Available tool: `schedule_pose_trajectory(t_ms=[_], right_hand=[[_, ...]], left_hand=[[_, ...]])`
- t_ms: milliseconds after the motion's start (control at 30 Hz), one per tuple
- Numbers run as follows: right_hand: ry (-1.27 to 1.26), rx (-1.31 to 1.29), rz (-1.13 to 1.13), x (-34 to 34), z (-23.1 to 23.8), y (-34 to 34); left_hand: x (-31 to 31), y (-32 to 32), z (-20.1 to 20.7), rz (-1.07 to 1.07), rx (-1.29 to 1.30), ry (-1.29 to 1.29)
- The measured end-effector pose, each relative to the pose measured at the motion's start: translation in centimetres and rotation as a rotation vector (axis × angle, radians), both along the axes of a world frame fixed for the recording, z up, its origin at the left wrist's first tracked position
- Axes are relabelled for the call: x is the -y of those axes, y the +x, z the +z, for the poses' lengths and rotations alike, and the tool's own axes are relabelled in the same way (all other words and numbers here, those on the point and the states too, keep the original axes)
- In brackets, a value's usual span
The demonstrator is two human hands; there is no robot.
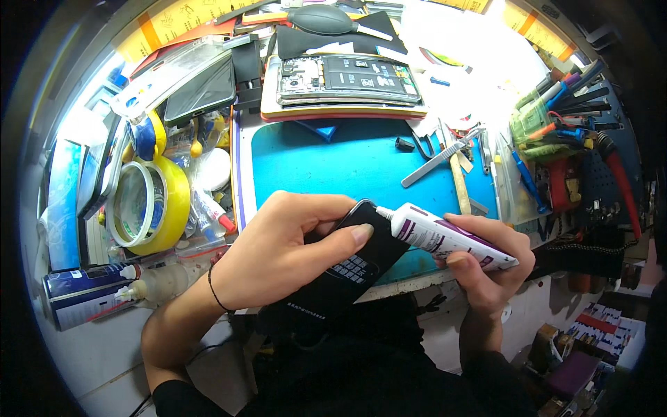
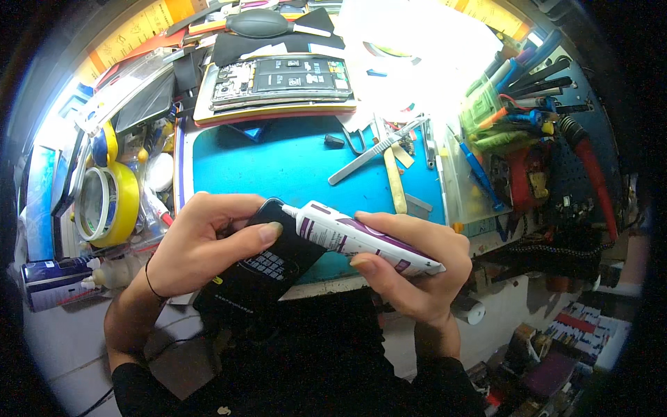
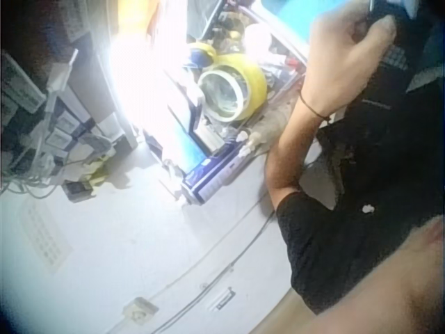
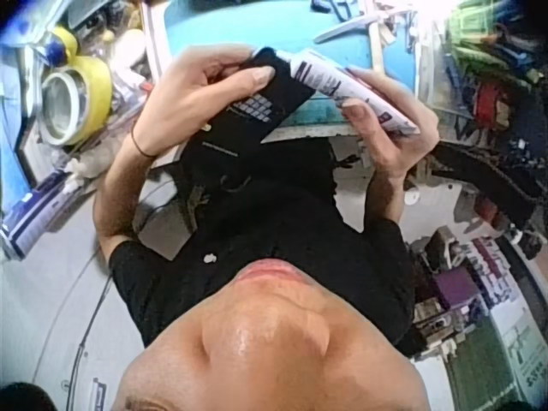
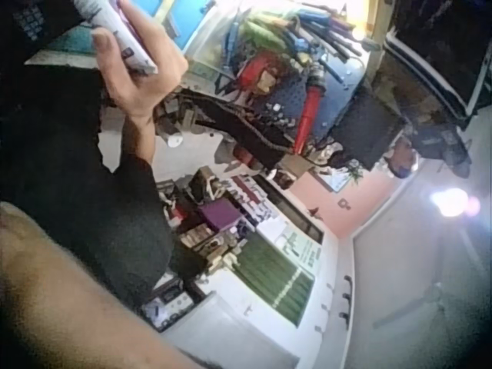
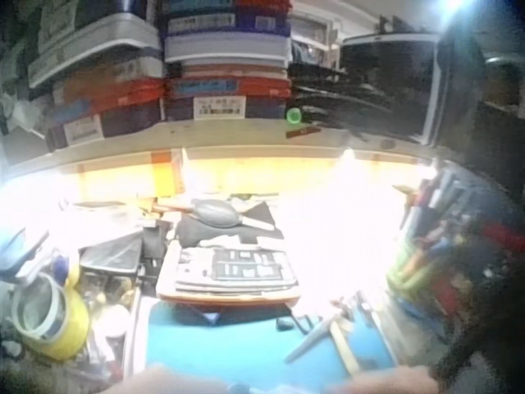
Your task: The person applies adhesive from a tube along the edges of a black rectangular battery, then uses a metal tool to press and smooth the adhesive. The person repeats the application and smoothing process several times.
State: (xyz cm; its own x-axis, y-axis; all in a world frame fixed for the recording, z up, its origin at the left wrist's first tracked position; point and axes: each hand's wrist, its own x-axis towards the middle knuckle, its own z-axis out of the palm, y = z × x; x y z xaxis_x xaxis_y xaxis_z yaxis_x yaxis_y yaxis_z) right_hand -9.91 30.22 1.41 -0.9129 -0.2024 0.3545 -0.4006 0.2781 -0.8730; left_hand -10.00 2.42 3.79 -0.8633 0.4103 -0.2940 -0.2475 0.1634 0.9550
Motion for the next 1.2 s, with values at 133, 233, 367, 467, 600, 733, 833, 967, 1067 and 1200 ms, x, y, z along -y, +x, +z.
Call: schedule_pose_trajectory(t_ms=[133,233,367,467,600,733,833,967,1067,1200], right_hand=[[0.031,-0.002,-0.014,-0.1,0.2,0.0],[0.009,0.044,-0.009,-0.1,0.1,0.1],[0.014,0.023,-0.026,0.0,0.2,0.2],[0.019,0.022,-0.026,-0.1,0.1,0.3],[0.033,0.034,-0.017,-0.2,0.3,0.3],[0.025,0.042,0.000,-0.3,0.1,0.2],[0.023,0.015,-0.008,-0.4,-0.1,0.4],[0.003,0.026,-0.008,-0.5,-0.3,0.5],[0.004,0.001,-0.009,-0.6,-0.5,0.5],[0.015,0.021,-0.010,-0.9,-0.4,0.6]], left_hand=[[0.0,-0.1,0.7,-0.013,0.023,-0.048],[-0.1,0.0,0.2,0.006,0.001,-0.015],[0.0,0.0,-0.1,-0.001,-0.014,-0.016],[0.0,-0.2,0.7,-0.017,0.009,-0.053],[0.1,0.1,-0.1,-0.004,-0.018,-0.029],[0.0,0.2,-0.5,0.011,-0.035,0.010],[0.1,0.0,-0.3,-0.004,-0.046,0.003],[0.1,0.0,-0.5,0.002,-0.041,-0.005],[0.1,0.0,-0.4,-0.002,-0.076,-0.039],[0.0,0.0,-0.6,0.014,-0.065,0.011]])
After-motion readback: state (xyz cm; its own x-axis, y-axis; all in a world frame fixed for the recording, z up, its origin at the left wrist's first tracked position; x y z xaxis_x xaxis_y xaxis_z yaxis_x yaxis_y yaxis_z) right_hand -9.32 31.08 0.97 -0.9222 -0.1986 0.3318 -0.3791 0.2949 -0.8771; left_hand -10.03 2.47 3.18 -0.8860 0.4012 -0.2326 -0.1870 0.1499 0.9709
